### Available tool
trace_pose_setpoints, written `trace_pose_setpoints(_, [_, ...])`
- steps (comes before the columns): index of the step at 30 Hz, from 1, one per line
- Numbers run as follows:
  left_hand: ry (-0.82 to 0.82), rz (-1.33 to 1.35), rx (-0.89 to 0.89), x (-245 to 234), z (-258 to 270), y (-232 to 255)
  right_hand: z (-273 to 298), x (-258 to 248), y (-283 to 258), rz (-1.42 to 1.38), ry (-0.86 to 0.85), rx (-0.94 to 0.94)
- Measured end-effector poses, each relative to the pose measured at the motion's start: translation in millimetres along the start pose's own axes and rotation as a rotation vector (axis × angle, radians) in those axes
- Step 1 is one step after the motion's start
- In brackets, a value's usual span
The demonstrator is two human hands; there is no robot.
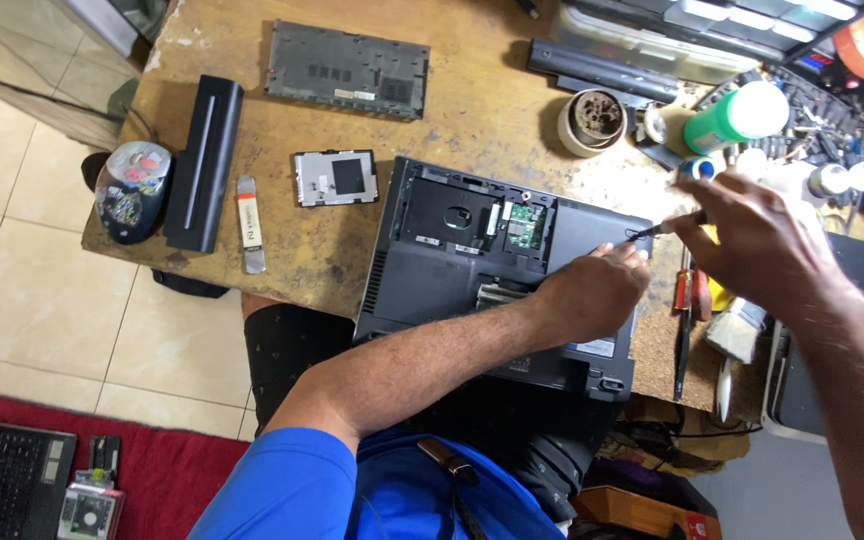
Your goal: The person uses a screwdriver to remove screws from the bottom panel of a laptop. They then remove the panel, place it aside, and reattach it by screwing it back into place.
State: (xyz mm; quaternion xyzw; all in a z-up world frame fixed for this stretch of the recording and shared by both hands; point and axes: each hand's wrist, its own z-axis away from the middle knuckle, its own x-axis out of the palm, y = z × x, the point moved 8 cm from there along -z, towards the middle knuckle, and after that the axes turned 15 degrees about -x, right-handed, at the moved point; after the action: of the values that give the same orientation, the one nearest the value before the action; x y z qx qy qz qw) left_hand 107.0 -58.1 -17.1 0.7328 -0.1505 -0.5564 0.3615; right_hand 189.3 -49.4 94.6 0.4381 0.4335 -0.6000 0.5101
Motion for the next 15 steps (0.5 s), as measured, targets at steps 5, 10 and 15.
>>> trace_pose_setpoints(5, [-0.033,-0.08,0.013,8.2,-4.7,-2.2,5.6,3.1,6.7,0.056,0.113,-0.008])
trace_pose_setpoints(10, [-0.065,-0.025,0.033,7.3,0.1,-3.2,4.4,5.6,2.0,-0.044,0.158,-0.084])
trace_pose_setpoints(15, [0.065,-0.164,0.06,9.8,-0.5,-4.9,8.1,4.4,4.1,0.004,0.133,-0.091])
